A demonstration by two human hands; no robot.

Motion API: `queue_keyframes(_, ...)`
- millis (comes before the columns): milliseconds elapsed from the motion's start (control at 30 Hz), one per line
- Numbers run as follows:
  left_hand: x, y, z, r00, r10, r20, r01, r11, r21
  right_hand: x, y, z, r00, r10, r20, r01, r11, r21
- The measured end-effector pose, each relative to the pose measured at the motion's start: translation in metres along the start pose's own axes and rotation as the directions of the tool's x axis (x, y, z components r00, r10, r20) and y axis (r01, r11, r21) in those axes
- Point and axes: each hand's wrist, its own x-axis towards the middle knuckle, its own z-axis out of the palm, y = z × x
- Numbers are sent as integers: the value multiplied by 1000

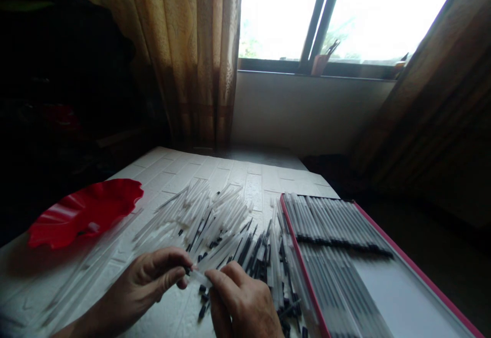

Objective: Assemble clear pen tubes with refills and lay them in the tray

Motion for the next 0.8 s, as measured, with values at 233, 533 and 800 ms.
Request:
queue_keyframes(233,4,-3,2,973,-224,57,230,963,-142,-1,0,0,1000,2,-2,-2,1000,-23)
queue_keyframes(533,7,-9,4,935,-328,132,353,886,-300,-1,1,0,999,-1,-35,0,1000,-14)
queue_keyframes(800,7,-2,3,919,-378,111,389,825,-411,0,0,-4,996,34,-80,-32,999,36)
